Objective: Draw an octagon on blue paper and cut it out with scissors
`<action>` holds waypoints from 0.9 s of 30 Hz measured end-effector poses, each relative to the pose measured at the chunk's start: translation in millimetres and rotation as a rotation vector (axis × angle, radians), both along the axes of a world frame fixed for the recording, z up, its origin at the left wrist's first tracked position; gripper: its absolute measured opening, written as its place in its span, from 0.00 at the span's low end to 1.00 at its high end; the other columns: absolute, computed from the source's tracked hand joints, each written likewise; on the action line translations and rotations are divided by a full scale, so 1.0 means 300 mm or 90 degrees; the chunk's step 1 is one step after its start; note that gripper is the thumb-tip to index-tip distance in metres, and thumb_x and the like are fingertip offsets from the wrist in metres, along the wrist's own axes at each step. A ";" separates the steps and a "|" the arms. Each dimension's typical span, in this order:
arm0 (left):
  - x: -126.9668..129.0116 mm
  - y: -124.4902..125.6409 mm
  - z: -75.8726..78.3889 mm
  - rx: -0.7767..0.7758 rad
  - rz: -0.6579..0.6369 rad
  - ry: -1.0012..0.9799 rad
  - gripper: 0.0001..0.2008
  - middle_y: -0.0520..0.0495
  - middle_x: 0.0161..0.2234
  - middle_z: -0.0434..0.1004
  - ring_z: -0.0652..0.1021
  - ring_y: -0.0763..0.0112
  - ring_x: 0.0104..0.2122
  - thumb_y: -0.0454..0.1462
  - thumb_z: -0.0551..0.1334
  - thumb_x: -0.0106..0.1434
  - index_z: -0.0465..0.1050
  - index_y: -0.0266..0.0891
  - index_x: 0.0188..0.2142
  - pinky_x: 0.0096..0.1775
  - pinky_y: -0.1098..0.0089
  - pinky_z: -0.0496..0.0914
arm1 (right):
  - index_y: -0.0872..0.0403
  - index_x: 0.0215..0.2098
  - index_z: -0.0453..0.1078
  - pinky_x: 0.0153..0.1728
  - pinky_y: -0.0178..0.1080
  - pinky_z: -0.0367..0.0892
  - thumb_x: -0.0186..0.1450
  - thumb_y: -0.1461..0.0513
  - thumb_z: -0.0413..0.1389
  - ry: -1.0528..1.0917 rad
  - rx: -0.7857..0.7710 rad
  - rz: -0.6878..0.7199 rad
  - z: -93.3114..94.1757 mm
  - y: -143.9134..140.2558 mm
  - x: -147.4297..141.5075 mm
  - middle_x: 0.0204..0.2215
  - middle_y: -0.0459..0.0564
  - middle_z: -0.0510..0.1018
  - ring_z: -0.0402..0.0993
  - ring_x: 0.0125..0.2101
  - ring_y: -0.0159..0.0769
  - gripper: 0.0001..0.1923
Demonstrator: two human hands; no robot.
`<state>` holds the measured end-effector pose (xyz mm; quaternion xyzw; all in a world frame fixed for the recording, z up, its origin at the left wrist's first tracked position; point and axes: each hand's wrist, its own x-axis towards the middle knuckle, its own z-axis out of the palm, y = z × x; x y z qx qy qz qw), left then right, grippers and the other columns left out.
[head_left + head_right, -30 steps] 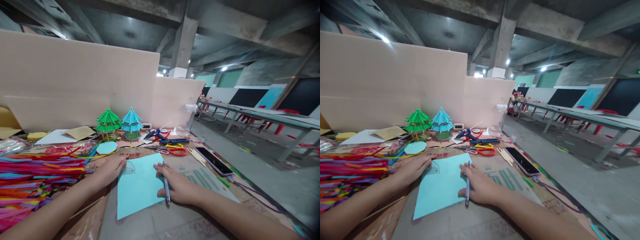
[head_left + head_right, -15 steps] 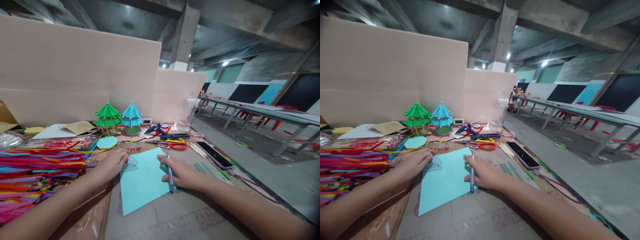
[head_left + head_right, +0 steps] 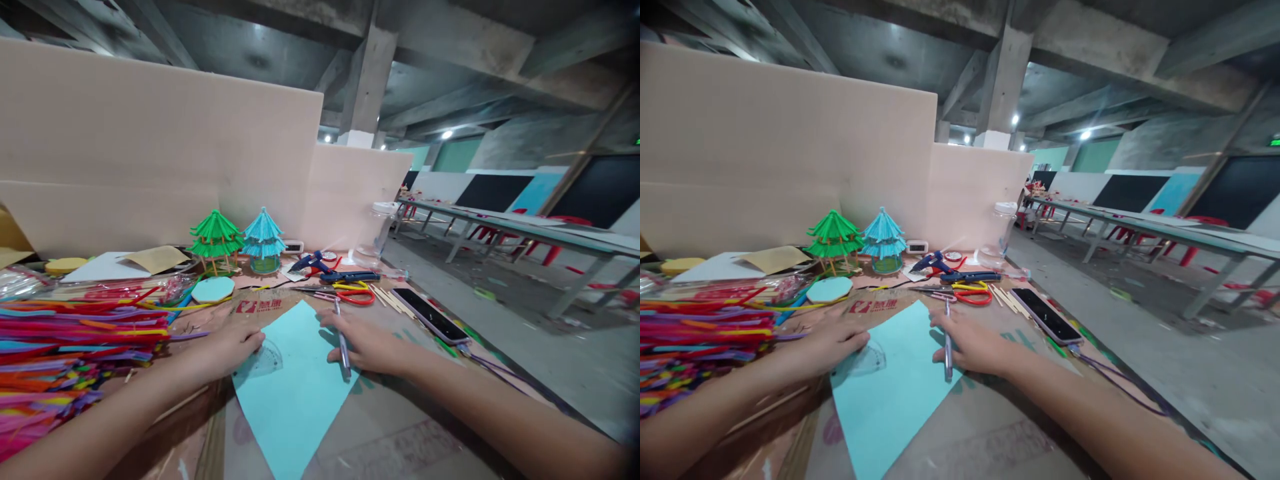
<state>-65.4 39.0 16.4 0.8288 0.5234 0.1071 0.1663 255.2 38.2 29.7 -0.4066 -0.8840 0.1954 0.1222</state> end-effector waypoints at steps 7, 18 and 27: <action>0.015 -0.078 0.087 -0.232 -0.116 -0.016 0.16 0.47 0.40 0.79 0.80 0.64 0.40 0.48 0.59 0.71 0.75 0.36 0.42 0.45 0.58 0.75 | 0.53 0.49 0.63 0.40 0.42 0.70 0.67 0.57 0.59 0.059 -0.005 -0.150 -0.053 0.032 -0.012 0.43 0.54 0.77 0.75 0.38 0.40 0.16; 0.021 -0.039 0.061 -0.159 -0.052 -0.031 0.15 0.48 0.40 0.78 0.79 0.64 0.40 0.47 0.61 0.70 0.75 0.36 0.42 0.44 0.58 0.75 | 0.51 0.41 0.62 0.36 0.38 0.63 0.63 0.58 0.61 0.145 0.015 -0.157 -0.094 0.131 -0.112 0.34 0.45 0.73 0.69 0.34 0.37 0.13; 0.036 -0.066 0.067 -0.150 -0.088 -0.097 0.17 0.50 0.35 0.77 0.79 0.66 0.36 0.48 0.58 0.72 0.75 0.36 0.38 0.41 0.61 0.75 | 0.50 0.39 0.58 0.29 0.34 0.61 0.63 0.65 0.53 0.212 -0.043 -0.089 -0.042 0.178 -0.127 0.28 0.40 0.65 0.65 0.27 0.33 0.08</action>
